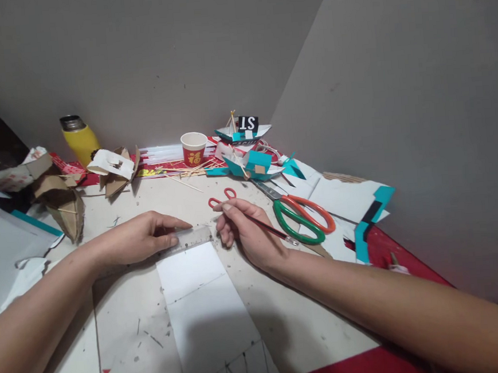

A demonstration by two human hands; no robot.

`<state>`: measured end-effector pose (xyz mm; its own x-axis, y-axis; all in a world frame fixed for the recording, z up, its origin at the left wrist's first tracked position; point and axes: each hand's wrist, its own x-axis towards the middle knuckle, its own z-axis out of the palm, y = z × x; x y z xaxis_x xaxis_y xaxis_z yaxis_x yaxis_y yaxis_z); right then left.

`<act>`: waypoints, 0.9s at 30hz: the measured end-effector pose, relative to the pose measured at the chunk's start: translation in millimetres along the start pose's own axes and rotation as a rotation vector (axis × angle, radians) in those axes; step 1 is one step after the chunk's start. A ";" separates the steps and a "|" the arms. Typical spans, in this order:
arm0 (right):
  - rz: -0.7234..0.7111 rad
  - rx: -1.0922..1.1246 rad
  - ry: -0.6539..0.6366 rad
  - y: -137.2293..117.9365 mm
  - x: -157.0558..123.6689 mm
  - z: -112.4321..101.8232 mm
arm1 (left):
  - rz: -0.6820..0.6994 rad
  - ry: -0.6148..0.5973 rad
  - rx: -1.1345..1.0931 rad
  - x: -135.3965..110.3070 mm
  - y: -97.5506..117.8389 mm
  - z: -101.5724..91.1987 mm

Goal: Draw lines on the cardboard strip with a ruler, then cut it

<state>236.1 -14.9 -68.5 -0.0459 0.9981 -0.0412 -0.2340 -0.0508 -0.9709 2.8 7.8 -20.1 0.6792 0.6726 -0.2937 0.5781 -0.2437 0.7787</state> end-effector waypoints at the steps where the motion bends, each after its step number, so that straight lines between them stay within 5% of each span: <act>1: 0.000 -0.001 0.000 -0.1 0.1 0.0 | 0.002 0.001 0.003 0.2 -0.1 0.0; 27: 0.008 -0.004 0.003 -0.2 -0.6 0.3 | -0.033 0.001 -0.024 -0.6 -0.9 -1.0</act>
<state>235.9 -15.5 -68.2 -0.0445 0.9978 -0.0499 -0.2295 -0.0588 -0.9715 1.4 8.4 -20.1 0.6593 0.6806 -0.3194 0.5894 -0.2040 0.7817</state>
